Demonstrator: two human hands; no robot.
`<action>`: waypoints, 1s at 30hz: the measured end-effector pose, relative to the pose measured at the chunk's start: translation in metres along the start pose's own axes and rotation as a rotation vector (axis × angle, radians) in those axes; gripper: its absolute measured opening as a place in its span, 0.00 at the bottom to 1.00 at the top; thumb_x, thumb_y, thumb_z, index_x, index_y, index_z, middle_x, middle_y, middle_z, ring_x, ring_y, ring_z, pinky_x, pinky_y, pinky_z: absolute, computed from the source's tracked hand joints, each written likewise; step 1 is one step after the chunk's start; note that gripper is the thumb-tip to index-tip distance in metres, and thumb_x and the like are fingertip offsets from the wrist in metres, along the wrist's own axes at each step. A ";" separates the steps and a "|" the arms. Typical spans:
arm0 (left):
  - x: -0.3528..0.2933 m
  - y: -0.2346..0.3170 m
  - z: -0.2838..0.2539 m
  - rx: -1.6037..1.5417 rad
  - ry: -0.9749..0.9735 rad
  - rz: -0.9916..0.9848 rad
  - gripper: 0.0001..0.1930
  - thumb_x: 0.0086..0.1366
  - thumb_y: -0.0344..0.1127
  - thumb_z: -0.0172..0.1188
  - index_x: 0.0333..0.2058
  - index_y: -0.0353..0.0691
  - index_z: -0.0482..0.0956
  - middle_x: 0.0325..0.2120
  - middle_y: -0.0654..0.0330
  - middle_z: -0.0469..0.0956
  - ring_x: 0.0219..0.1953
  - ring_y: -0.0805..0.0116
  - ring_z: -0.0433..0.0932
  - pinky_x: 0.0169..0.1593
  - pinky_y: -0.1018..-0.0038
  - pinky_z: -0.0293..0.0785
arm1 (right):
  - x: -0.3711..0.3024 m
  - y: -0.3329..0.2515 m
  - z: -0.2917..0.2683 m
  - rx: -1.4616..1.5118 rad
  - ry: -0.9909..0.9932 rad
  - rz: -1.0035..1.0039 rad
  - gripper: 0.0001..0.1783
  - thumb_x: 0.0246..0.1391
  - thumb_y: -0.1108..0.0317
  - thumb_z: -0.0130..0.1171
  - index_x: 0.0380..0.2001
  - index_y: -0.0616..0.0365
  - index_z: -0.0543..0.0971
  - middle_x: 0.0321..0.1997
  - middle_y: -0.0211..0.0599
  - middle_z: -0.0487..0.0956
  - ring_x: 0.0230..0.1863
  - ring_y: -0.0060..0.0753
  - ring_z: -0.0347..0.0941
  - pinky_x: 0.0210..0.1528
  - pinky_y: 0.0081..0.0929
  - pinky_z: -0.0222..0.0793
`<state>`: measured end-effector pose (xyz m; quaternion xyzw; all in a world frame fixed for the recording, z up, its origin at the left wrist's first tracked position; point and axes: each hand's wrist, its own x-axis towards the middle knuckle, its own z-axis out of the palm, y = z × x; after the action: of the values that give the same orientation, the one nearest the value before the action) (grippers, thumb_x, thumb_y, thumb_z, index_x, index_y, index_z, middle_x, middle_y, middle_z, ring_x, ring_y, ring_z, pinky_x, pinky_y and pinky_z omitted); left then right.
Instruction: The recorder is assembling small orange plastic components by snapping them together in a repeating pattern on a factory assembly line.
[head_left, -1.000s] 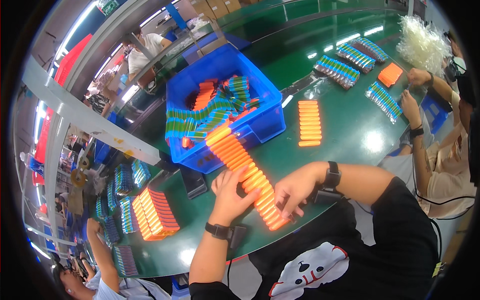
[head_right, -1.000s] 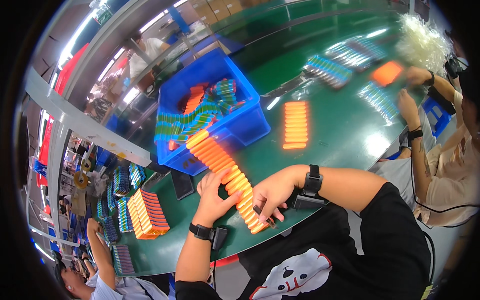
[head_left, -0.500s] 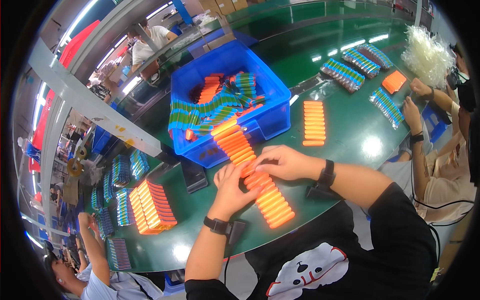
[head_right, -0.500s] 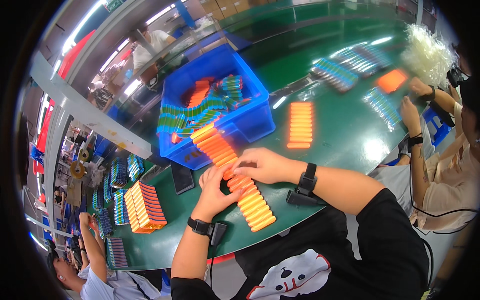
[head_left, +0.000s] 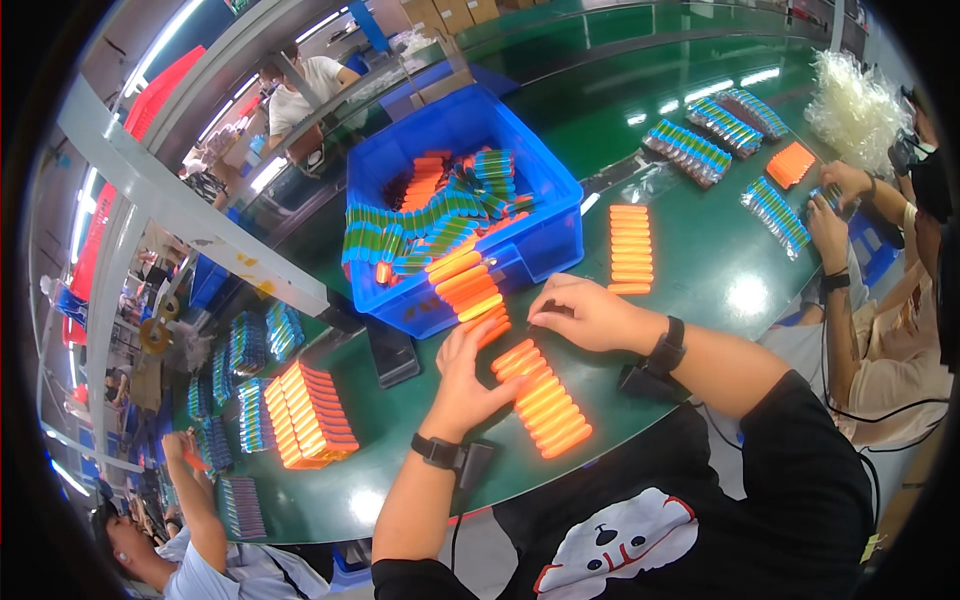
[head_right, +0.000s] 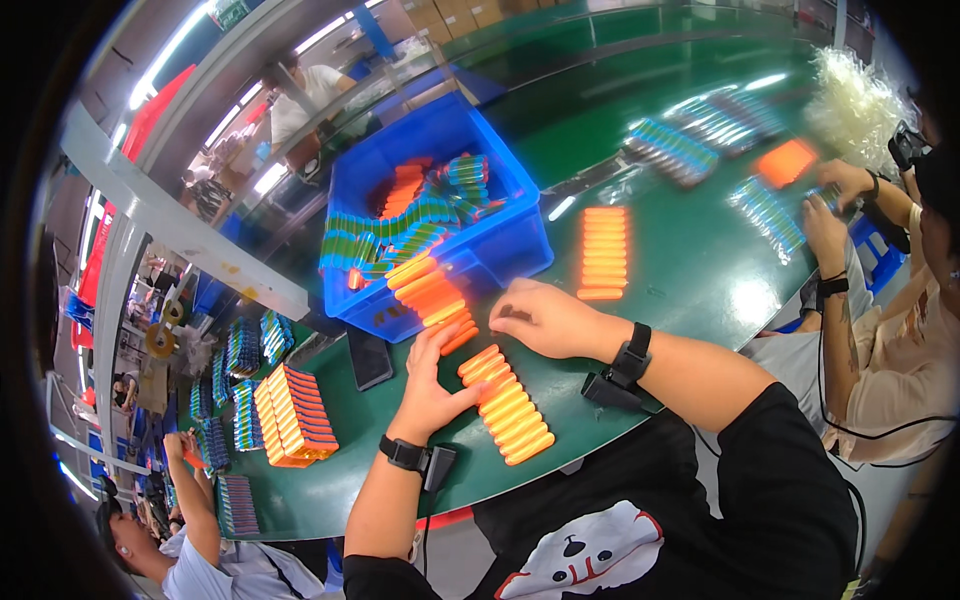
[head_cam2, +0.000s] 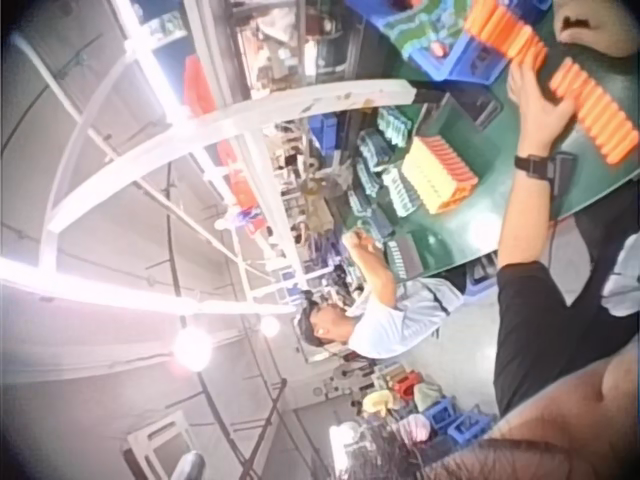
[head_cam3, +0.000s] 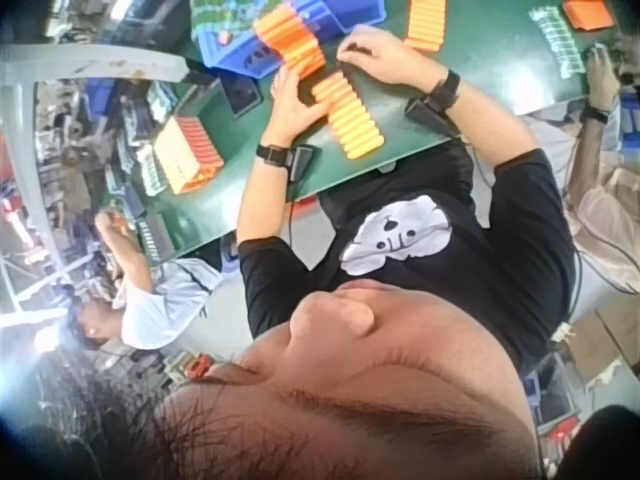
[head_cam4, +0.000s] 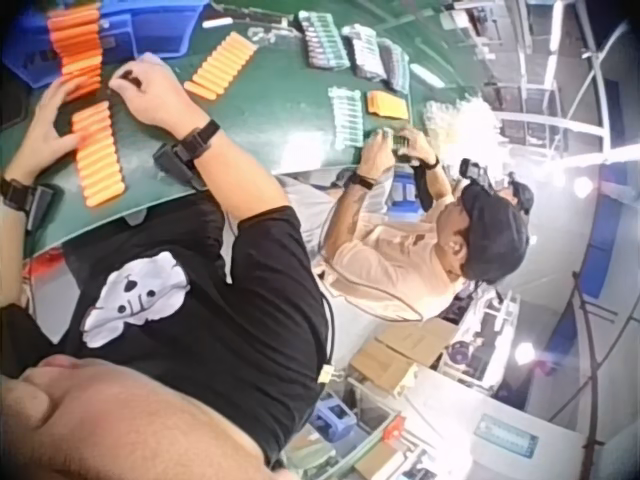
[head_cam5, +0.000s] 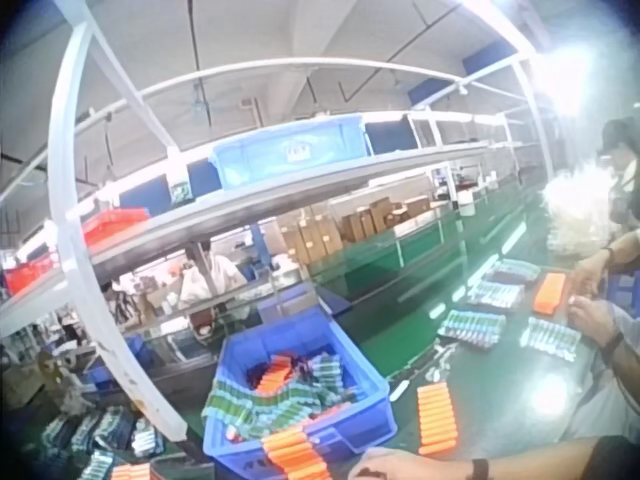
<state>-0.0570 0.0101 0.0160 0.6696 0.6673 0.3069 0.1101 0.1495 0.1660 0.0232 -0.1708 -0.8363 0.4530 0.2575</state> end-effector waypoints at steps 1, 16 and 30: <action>-0.001 0.001 -0.002 -0.093 0.012 0.033 0.40 0.50 0.46 0.74 0.62 0.42 0.71 0.58 0.52 0.70 0.64 0.51 0.64 0.68 0.56 0.53 | 0.000 0.000 -0.001 0.076 0.000 -0.048 0.06 0.63 0.69 0.61 0.38 0.57 0.84 0.39 0.37 0.77 0.46 0.33 0.76 0.47 0.31 0.72; -0.006 0.005 0.003 -0.216 0.028 0.065 0.38 0.56 0.46 0.69 0.66 0.44 0.69 0.58 0.51 0.71 0.61 0.51 0.64 0.67 0.57 0.50 | -0.014 -0.014 -0.004 0.554 -1.123 0.236 0.14 0.66 0.60 0.59 0.39 0.60 0.84 0.34 0.31 0.86 0.31 0.19 0.82 0.28 0.18 0.71; -0.004 0.009 0.001 0.102 -0.074 -0.010 0.33 0.52 0.53 0.72 0.56 0.50 0.78 0.53 0.59 0.74 0.60 0.54 0.65 0.64 0.57 0.49 | -0.009 -0.018 -0.005 0.395 -1.264 0.436 0.15 0.64 0.56 0.61 0.39 0.58 0.84 0.35 0.29 0.86 0.29 0.18 0.81 0.25 0.18 0.67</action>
<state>-0.0486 0.0054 0.0185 0.6818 0.6810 0.2471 0.1018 0.1588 0.1548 0.0384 0.0117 -0.6743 0.6505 -0.3493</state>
